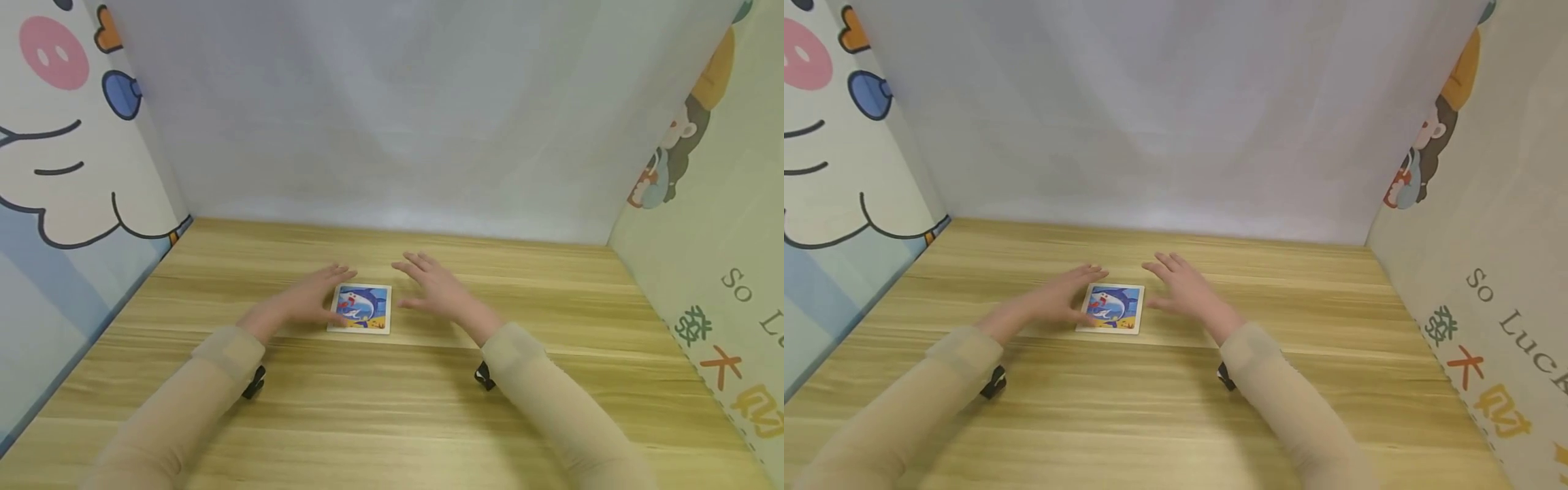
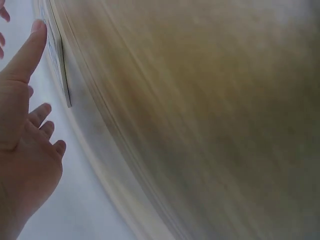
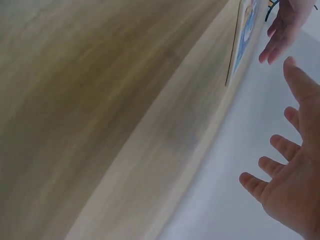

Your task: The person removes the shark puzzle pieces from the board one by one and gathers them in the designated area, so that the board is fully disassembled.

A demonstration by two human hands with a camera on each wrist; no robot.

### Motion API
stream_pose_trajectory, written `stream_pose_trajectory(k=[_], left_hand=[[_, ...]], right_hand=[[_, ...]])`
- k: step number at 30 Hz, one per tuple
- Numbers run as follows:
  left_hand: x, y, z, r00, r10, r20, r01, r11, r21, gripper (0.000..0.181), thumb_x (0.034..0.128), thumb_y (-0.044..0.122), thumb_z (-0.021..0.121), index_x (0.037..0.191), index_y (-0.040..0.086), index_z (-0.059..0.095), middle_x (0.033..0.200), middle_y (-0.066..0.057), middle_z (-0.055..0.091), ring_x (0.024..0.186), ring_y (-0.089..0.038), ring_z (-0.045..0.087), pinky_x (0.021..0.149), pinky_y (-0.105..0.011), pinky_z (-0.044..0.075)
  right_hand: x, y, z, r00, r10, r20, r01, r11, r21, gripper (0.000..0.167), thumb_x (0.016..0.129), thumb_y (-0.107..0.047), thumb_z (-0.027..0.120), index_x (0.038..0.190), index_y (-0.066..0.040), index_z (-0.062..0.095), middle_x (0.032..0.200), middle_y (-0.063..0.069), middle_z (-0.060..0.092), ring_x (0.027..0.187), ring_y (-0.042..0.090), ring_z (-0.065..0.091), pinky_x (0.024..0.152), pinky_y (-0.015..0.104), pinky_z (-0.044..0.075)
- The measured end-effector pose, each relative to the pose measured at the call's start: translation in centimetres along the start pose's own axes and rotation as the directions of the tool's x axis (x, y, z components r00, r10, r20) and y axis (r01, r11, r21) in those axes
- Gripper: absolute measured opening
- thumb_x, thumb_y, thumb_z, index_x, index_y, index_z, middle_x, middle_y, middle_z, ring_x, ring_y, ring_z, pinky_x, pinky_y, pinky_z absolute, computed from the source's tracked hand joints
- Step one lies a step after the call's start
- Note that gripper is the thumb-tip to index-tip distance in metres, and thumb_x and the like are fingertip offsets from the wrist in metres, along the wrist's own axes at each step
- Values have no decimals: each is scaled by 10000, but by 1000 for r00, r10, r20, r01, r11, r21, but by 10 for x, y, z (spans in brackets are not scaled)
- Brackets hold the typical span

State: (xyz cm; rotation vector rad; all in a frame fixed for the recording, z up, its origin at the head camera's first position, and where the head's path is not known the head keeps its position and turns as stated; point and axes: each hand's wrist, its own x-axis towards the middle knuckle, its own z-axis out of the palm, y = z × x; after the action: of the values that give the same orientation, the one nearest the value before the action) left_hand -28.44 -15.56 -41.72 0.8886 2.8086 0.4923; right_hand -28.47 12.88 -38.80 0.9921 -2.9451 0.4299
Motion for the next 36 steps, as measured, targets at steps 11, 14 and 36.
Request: stream_pose_trajectory(k=[11, 14, 36], left_hand=[[5, 1, 4, 993, 60, 97, -51, 995, -92, 806, 804, 429, 720, 1459, 128, 360, 1535, -112, 273, 1398, -343, 262, 1130, -507, 214], [6, 3, 4, 992, 67, 111, -60, 996, -71, 773, 809, 449, 706, 1444, 140, 392, 1540, -104, 264, 1398, -346, 259, 1128, -516, 213], [7, 7, 3, 983, 73, 167, -73, 997, -5, 687, 852, 458, 656, 1427, 159, 427, 1546, -132, 239, 1402, -379, 229, 1127, -526, 212]], right_hand=[[16, 0, 15, 991, 46, 127, -71, 977, 203, 688, 850, -320, 697, 1440, -152, 387, 1428, 110, 451, 1329, 285, 397, 1114, 445, 285], [21, 2, 18, 989, 39, 143, -71, 972, 225, 620, 841, -281, 714, 1381, -112, 462, 1331, 107, 547, 1255, 266, 484, 1092, 418, 331], [40, 4, 28, 986, 74, 150, -92, 989, 113, 293, 820, -334, 732, 1038, -143, 693, 1074, 18, 611, 1041, 196, 510, 963, 384, 414]])
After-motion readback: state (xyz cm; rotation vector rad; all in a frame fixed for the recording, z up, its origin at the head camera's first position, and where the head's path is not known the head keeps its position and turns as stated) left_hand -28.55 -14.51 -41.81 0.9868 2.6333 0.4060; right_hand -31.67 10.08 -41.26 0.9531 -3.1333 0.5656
